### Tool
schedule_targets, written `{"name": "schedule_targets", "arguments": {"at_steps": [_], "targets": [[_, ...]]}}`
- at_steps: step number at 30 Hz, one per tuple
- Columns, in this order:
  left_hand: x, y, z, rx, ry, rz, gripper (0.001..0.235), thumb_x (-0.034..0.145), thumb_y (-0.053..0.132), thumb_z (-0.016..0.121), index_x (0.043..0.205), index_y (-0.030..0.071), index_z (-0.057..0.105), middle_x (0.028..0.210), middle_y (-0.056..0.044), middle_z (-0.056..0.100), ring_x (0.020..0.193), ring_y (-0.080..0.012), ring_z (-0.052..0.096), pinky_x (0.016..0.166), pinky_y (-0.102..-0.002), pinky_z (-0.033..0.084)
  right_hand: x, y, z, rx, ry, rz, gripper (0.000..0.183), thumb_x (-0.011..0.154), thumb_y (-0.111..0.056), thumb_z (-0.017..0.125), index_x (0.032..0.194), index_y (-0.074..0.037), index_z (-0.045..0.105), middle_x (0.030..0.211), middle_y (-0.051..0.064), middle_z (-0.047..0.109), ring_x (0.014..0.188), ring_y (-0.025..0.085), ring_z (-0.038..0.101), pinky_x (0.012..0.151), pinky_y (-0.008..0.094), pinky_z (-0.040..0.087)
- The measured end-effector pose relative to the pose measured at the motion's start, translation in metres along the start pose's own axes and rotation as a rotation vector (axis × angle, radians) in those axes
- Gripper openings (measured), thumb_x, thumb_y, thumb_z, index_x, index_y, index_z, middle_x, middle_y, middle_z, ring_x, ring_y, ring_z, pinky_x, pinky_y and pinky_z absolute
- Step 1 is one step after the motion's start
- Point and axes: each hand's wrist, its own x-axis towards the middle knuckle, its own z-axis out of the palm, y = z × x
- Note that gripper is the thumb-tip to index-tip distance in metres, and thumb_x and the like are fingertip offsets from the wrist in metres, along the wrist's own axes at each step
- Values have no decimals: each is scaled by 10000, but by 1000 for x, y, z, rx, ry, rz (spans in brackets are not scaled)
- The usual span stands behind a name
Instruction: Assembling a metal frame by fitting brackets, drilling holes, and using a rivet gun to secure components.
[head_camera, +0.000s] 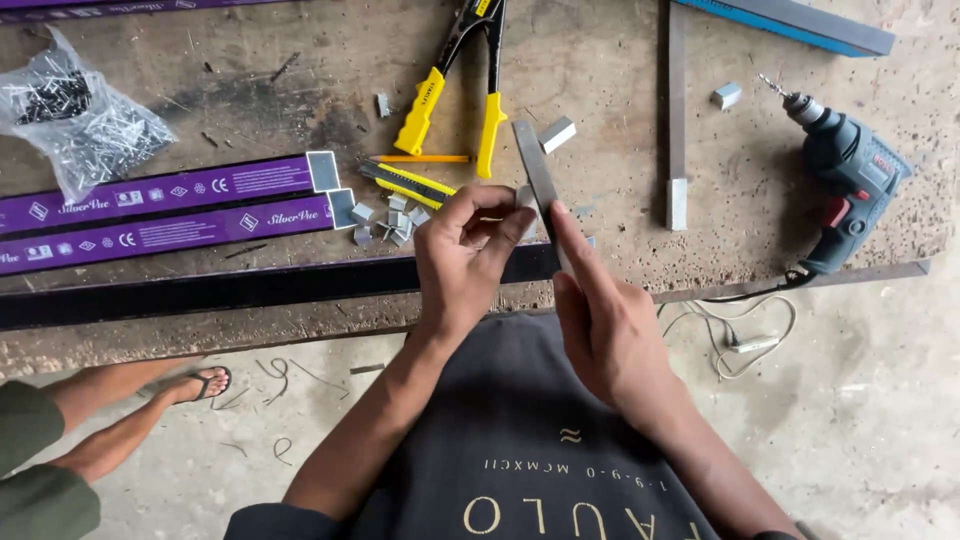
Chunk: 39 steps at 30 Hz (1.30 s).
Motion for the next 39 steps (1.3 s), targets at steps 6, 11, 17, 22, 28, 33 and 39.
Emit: {"name": "schedule_targets", "arguments": {"at_steps": [6,11,17,22,28,33,39], "targets": [[-7,8,-7,344,130,360,43,963,118,736,956,76,739,811,-81,700,730,-217,707,652,-328,617,24,23,2,-316,-91,56,578,1023,-37,491,1589,-151,452,549,109,613,373,229,543,431,342,434],[-10,7,-15,492,128,481,28,923,109,791,934,124,769,818,-8,720,749,-191,721,721,-300,601,28,34,-42,-300,-33,329,580,1036,-75,445,1586,-257,451,1241,236,699,985,532,653,765,560,493],[-10,28,-5,410,43,372,132,1031,156,613,983,41,655,924,-86,683,833,-242,659,786,-349,513,10,-19,-10,-289,-131,35,555,1089,-171,502,1621,-200,345,622,57,443,470,163,403,555,322,433],[-2,28,-21,382,177,376,120,1013,141,657,970,29,665,905,-91,690,812,-214,668,750,-310,530,-25,5,-38,-320,-219,262,582,1000,-112,527,1562,-227,433,848,88,702,447,147,561,551,251,437],[-1,41,-21,360,-32,464,60,992,99,703,986,40,699,919,-90,718,816,-222,687,761,-333,539,-8,-28,-34,-133,-150,59,602,998,-10,446,1586,-81,336,1079,109,625,481,112,443,521,263,415],[-4,21,-46,314,128,344,52,993,85,714,1003,46,681,920,-81,691,812,-159,691,728,-264,589,-29,12,-46,-283,-326,242,626,979,-163,571,1576,-270,419,520,58,505,409,159,502,480,325,438],[-15,29,-33,353,-29,434,46,962,65,740,942,46,703,932,-70,734,870,-211,713,834,-333,563,-27,-19,-25,-230,-275,-4,644,1032,-113,531,1630,-196,305,576,62,416,439,181,389,500,304,398]]}}
